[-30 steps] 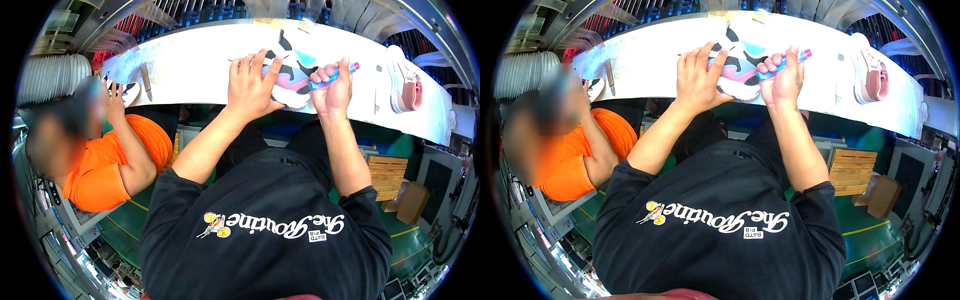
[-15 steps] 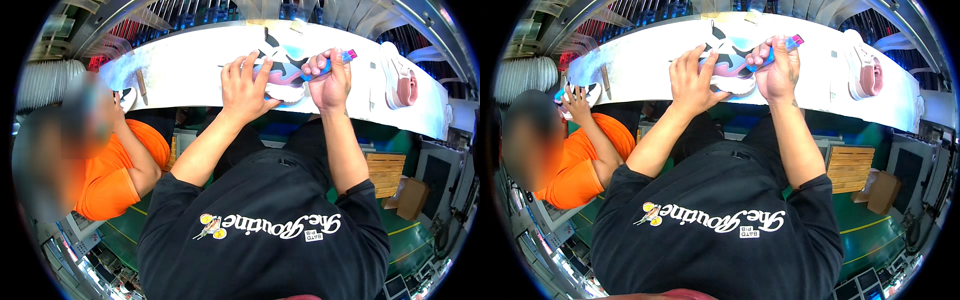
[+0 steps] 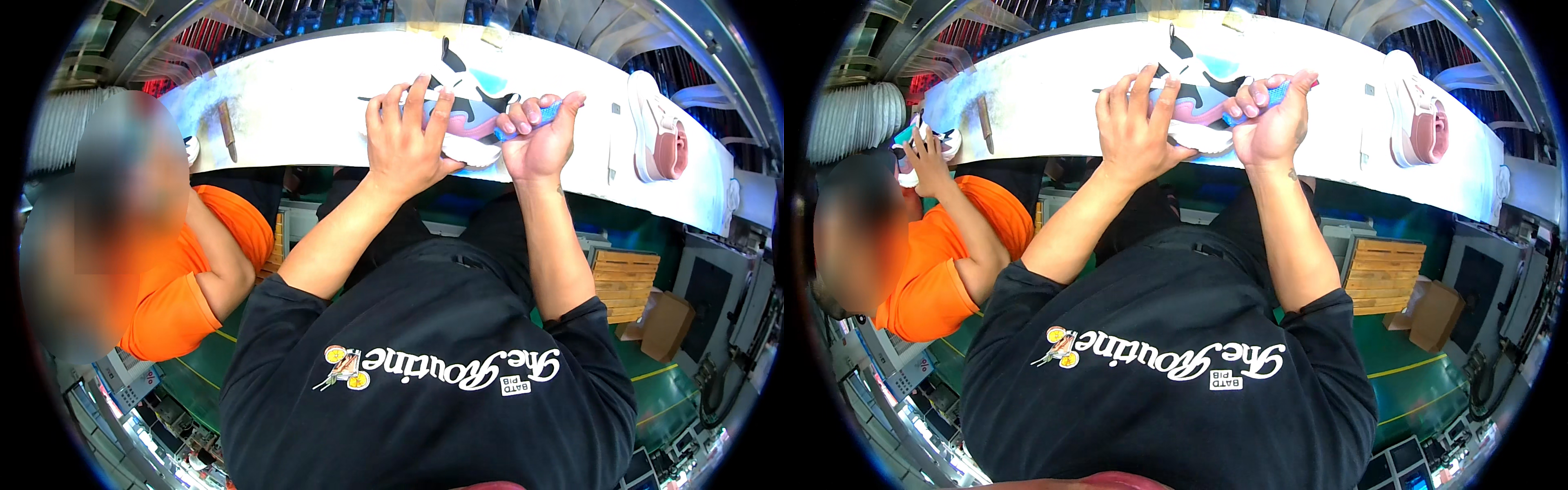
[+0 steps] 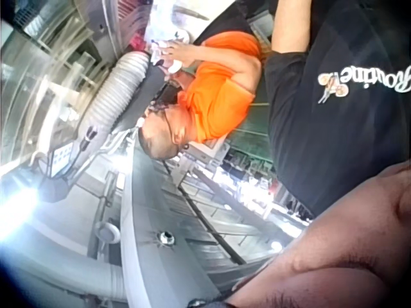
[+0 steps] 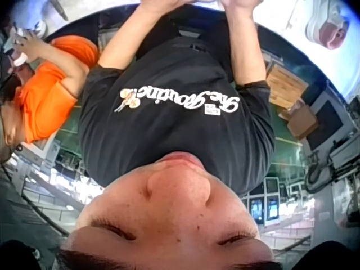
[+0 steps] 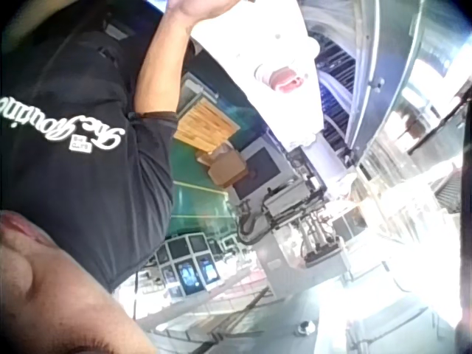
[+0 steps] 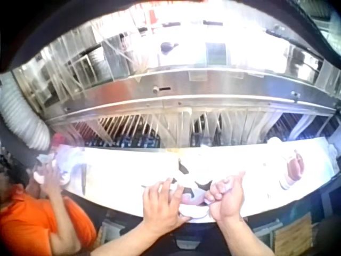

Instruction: The person cleans a white and black sneaker using a blue marker-like tool and a white cloth. They wipe the shoe's surface and then inspect it by turning it over. Later, they handle a pink and white sneaker, wiping it with a cloth and inspecting it closely.

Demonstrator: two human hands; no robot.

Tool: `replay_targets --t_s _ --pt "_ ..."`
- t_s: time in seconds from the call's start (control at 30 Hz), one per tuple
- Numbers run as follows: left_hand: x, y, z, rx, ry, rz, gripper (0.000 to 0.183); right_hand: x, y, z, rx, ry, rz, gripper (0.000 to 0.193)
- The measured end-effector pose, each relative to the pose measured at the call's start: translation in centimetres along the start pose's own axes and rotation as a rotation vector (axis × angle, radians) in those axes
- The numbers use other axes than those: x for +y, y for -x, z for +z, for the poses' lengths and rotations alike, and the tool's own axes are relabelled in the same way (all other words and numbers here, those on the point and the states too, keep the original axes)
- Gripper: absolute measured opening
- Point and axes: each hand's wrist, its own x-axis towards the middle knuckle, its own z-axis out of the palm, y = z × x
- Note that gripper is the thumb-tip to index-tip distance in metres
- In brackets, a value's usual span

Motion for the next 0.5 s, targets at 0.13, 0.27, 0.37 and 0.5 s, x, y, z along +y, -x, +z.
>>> replay_targets --t_s 0.13,0.27,0.37,0.5 --pt "0.1 0.6 -0.2 -0.006 -0.013 0.01 0.099 -0.2 0.5 -1.6 -0.275 -0.049 0.066 0.059" --pt "0.6 0.2 -0.5 -0.029 0.005 -0.026 0.1 -0.2 0.1 0.3 0.112 0.041 -0.037 0.058" --pt "0.7 0.0 -0.7 -0.041 0.019 -0.034 0.098 1.1 1.2 0.5 0.085 -0.043 -0.085 0.059" --pt "0.4 0.7 0.2 0.013 -0.002 -0.01 0.098 0.3 0.6 -2.6 -0.24 -0.194 0.069 0.062"
